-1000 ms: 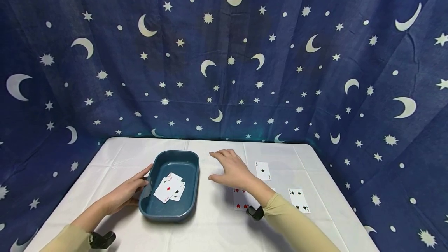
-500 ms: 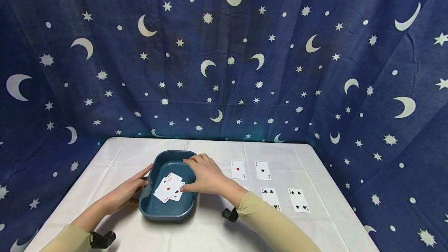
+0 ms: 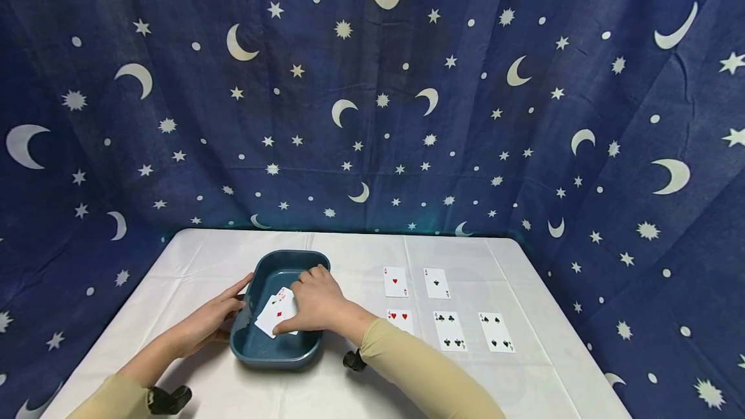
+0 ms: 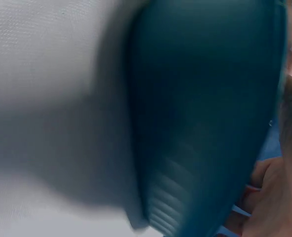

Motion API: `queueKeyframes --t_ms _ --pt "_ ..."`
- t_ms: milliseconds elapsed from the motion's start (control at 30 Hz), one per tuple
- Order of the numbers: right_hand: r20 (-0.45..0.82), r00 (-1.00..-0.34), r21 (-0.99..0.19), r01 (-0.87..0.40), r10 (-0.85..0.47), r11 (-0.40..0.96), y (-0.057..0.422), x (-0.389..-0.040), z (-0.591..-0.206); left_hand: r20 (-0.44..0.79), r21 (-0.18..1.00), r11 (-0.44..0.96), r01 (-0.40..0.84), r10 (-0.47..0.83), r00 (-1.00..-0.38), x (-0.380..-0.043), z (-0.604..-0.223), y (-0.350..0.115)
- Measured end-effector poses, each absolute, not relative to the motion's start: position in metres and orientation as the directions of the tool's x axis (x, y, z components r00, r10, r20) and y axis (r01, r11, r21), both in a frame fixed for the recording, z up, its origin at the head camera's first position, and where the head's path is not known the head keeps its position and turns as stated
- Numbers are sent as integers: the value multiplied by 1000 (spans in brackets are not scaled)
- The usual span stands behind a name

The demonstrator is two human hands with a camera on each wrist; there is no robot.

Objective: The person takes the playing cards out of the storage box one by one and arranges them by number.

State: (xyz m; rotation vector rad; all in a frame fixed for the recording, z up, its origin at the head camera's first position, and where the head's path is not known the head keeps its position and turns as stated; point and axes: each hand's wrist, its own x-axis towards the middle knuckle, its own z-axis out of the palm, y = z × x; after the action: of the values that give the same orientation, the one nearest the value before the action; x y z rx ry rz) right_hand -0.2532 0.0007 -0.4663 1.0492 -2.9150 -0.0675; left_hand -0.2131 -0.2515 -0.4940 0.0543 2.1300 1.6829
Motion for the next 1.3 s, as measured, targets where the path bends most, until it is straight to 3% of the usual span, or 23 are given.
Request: queueKeyframes --t_ms 667,900,1300 --pt "-89 -842 138 -539 -532 831 -28 -259 -489 -294 942 252 -221 303 -906 -215 -497 -254" --pt "-103 -834 170 -552 -542 816 -29 -261 -490 -304 937 263 -232 281 -910 -215 -496 -253" --pt "-119 -805 128 -593 -582 795 -22 -258 -481 -305 930 288 -227 264 -915 -216 -496 -253"
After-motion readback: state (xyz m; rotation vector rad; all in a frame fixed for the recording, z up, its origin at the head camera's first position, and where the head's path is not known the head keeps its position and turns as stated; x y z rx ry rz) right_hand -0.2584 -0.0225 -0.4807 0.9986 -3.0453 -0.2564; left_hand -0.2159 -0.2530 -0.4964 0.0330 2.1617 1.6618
